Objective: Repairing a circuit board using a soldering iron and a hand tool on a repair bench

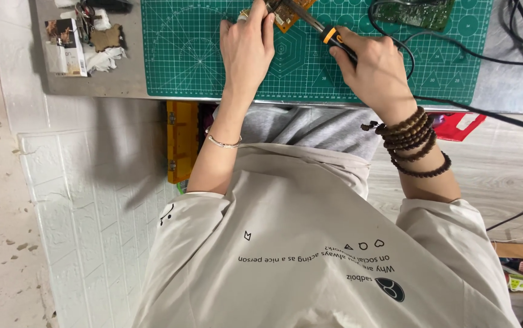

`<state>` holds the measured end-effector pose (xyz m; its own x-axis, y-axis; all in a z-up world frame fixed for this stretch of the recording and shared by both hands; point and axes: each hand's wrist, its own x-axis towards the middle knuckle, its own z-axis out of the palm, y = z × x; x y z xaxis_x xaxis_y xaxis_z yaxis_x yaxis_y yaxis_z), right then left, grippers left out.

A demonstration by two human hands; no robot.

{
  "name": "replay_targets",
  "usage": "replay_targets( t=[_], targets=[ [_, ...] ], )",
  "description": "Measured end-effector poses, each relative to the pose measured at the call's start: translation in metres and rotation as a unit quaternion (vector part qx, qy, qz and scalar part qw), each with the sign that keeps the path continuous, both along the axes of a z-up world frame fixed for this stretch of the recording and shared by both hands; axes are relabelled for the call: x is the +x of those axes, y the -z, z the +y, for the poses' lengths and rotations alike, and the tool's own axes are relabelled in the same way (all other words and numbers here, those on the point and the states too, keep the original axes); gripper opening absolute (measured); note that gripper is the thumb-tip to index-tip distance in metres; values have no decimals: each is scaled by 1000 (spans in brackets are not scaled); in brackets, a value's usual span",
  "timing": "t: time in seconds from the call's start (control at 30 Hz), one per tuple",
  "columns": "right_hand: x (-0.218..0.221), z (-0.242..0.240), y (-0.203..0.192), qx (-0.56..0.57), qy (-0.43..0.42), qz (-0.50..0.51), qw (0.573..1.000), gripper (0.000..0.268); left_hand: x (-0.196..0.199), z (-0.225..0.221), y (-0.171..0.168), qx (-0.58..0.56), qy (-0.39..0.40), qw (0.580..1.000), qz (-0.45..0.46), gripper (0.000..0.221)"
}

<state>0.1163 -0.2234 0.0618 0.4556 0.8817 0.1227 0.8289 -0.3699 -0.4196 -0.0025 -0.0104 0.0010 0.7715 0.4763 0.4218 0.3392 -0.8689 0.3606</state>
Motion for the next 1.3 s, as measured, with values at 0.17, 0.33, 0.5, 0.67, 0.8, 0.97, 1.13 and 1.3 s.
replay_targets(
  t=[0.17,0.33,0.5,0.67,0.8,0.97,1.13,1.3],
  targets=[
    [5,-3,2,22,21,2,1000,33,-2,-3,-7,-1,-1,1000,18,14],
    [13,-4,-9,0,82,-49,995,18,-4,4,-14,-125,60,990,-24,7],
    [26,14,-13,33,78,8,996,19,12,22,-22,-79,76,994,-10,20],
    [32,37,-25,-37,118,75,989,18,26,24,-29,-60,81,994,44,17],
    [36,43,-7,-98,140,-35,985,21,31,27,-24,-35,91,991,92,14],
    [39,42,3,-43,119,-194,973,31,40,27,-21,22,124,981,149,18],
    [25,47,-6,117,-8,-169,979,22,41,25,-18,68,144,968,194,33],
    [26,49,6,74,-41,-243,966,31,42,20,-22,89,135,971,176,25]
  ],
)
